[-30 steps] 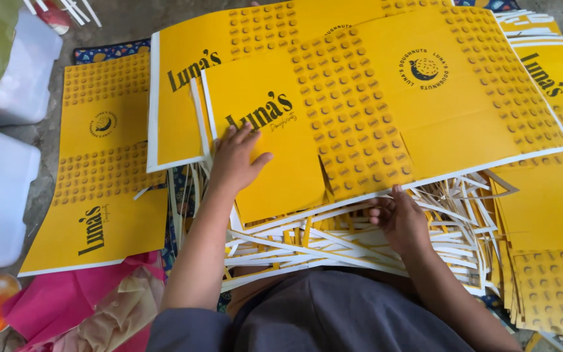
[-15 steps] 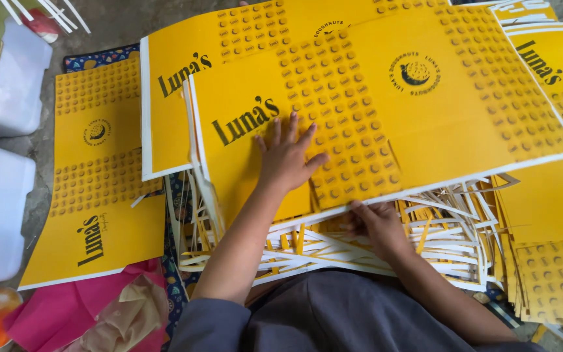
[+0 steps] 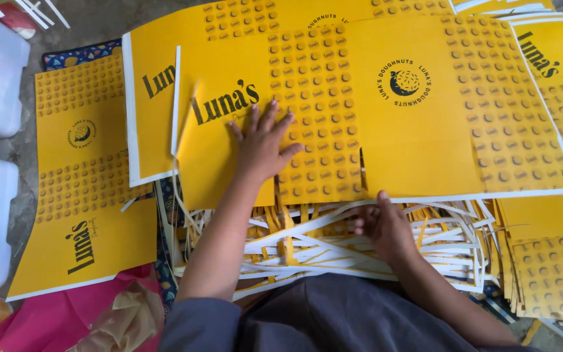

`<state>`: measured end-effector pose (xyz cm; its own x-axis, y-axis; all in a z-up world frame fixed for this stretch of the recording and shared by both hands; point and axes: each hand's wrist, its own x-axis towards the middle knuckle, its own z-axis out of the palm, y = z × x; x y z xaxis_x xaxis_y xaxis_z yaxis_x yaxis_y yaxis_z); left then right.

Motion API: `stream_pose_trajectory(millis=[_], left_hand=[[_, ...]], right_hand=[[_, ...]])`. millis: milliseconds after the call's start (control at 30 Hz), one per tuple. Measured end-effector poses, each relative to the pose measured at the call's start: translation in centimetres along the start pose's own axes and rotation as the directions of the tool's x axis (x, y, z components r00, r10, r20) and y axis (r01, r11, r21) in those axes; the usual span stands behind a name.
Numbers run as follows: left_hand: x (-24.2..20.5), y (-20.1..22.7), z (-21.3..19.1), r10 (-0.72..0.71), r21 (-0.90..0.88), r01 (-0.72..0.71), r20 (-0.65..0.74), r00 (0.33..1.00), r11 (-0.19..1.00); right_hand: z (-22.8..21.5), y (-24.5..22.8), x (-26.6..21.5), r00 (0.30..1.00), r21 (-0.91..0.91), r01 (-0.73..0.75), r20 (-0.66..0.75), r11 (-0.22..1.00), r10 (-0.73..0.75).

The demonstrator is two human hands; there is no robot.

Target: Peeling off waste paper strips from the edges of printed yellow paper bags

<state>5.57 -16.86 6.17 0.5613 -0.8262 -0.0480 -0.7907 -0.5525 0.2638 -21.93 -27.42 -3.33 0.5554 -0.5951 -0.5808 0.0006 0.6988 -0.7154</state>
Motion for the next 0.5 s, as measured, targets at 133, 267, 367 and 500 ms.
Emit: stream_pose_trajectory(millis=[133,267,367,500], left_hand=[[0.1,-1.7,-0.8,-0.003,0.013,0.003,0.008,1.0,1.0],[0.1,-2.1,-1.2,-0.073,-0.009,0.073,0.013,0.997,0.997],[0.4,0.4,-1.1,-0.088,0.005,0.089,-0.043,0.995,0.996],[1.2,4.3,-0.4,0.028,0.009,-0.028,0.003,1.0,1.0]], right_hand=[[-1.3,-0.5,0.8,0.982,0.033,0.147,-0.127,0.989,-0.142],[0.3,-0.4,-2.4,0.994,-0.101,0.019,-0.108,0.995,-0.03],[0.5,2.1,-2.5,0.998,-0.148,0.039,-0.051,0.988,-0.047],[0.8,3.0,-2.2,0.999,-0.164,0.048,-0.017,0.985,-0.052]])
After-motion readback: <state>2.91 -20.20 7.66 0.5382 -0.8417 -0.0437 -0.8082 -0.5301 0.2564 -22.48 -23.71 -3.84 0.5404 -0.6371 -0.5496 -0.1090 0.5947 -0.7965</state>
